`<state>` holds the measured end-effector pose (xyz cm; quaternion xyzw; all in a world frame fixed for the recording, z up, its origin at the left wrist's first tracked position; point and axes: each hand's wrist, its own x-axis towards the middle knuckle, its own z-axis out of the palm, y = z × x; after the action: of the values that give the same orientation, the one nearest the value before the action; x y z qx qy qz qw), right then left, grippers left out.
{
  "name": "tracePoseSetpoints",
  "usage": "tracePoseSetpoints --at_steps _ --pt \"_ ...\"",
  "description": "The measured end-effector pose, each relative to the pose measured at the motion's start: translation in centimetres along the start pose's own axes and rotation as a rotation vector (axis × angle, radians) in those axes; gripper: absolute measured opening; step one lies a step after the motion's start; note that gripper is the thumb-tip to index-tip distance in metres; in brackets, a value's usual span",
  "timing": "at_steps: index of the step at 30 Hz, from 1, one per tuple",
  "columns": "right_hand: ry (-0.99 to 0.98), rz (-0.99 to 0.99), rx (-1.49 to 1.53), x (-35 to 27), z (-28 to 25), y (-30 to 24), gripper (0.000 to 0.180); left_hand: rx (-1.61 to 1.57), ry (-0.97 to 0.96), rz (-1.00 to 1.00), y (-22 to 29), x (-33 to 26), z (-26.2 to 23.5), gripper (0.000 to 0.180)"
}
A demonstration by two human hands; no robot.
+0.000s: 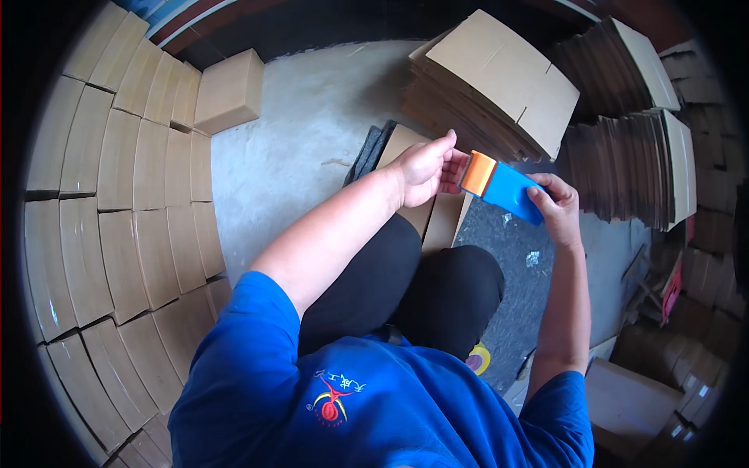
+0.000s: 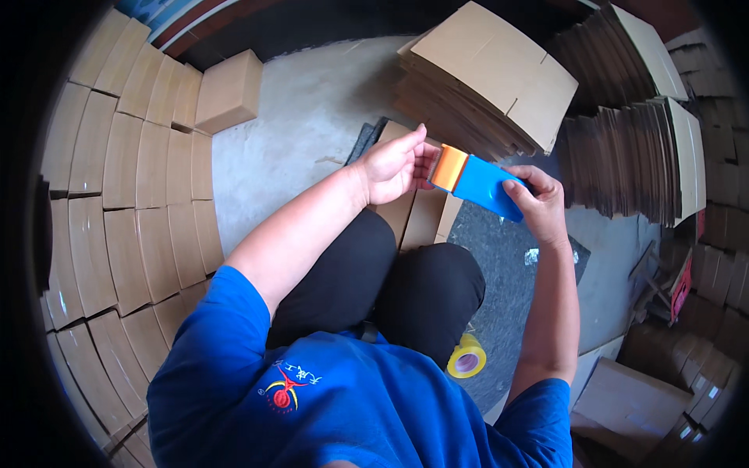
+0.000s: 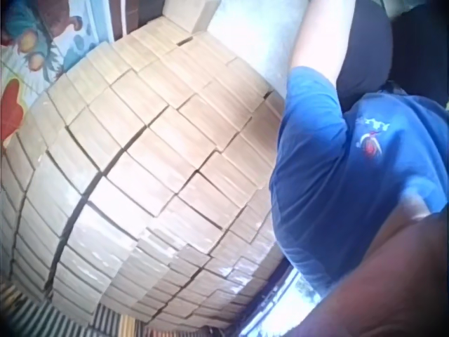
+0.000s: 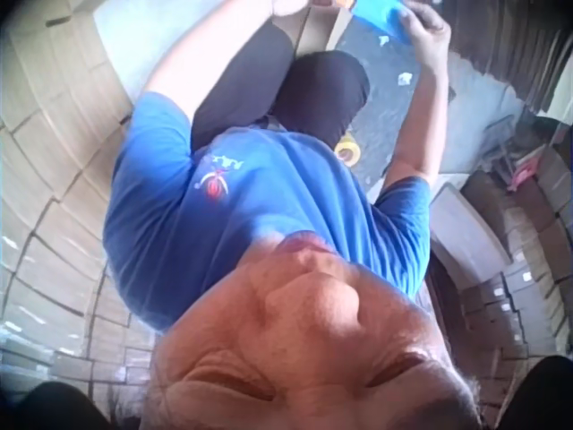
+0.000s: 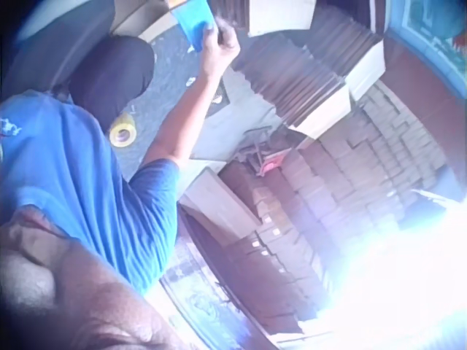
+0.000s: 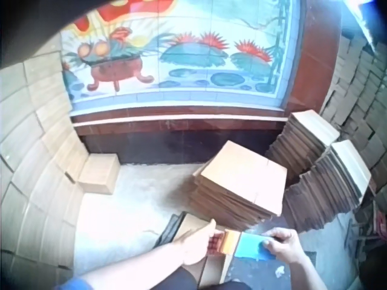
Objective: Assemble and secure cardboard boxes using a handheld tape dispenser.
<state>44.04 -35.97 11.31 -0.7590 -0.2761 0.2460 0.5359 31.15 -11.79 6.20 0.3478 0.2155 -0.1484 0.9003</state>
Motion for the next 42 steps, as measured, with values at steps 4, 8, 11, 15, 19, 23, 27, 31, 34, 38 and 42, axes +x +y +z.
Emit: tracePoseSetpoints --at_steps 4,8,11,15,19,23,27,31,34,38,42 --pt "0.033 0.078 0.150 0.9 1.7 1.2 0.021 -0.062 -0.030 -0.003 0.6 -0.6 -1.5 0.045" --pt "-0.019 0.146 -0.066 2.2 3.5 0.6 0.031 0.011 0.050 0.014 0.3 -0.9 -2.5 0.016" --pt "-0.042 0.101 -0.280 3.0 5.2 -0.9 0.037 0.109 0.301 0.015 -0.2 -1.0 -3.8 0.012" --pt "-0.070 0.210 -0.370 3.6 2.6 -0.2 0.040 0.066 0.402 0.065 0.2 -1.7 -7.6 0.011" --pt "-0.076 0.237 -0.374 3.7 0.6 1.9 0.038 0.016 0.442 0.014 -0.5 -1.6 -10.7 0.014" --pt "-0.104 0.256 -0.401 4.4 0.9 4.7 0.039 0.015 0.480 -0.003 -2.0 -0.1 -11.8 0.017" --pt "-0.122 0.235 -0.416 4.9 1.4 5.6 0.038 0.048 0.483 0.067 -4.5 1.5 -13.4 0.016" --pt "-0.117 0.215 -0.409 4.6 1.1 6.7 0.038 0.157 0.501 0.133 -6.2 2.6 -11.6 0.019" --pt "-0.101 0.186 -0.377 4.6 0.9 7.8 0.038 0.491 0.628 -0.009 -7.0 3.0 -11.7 0.045" --pt "-0.099 0.202 -0.353 4.3 0.9 8.1 0.041 0.965 0.684 -0.238 -6.8 2.5 -11.8 0.060" --pt "-0.103 0.196 -0.351 4.1 0.6 8.8 0.044 1.358 0.600 0.767 -2.9 4.4 -9.7 0.033"
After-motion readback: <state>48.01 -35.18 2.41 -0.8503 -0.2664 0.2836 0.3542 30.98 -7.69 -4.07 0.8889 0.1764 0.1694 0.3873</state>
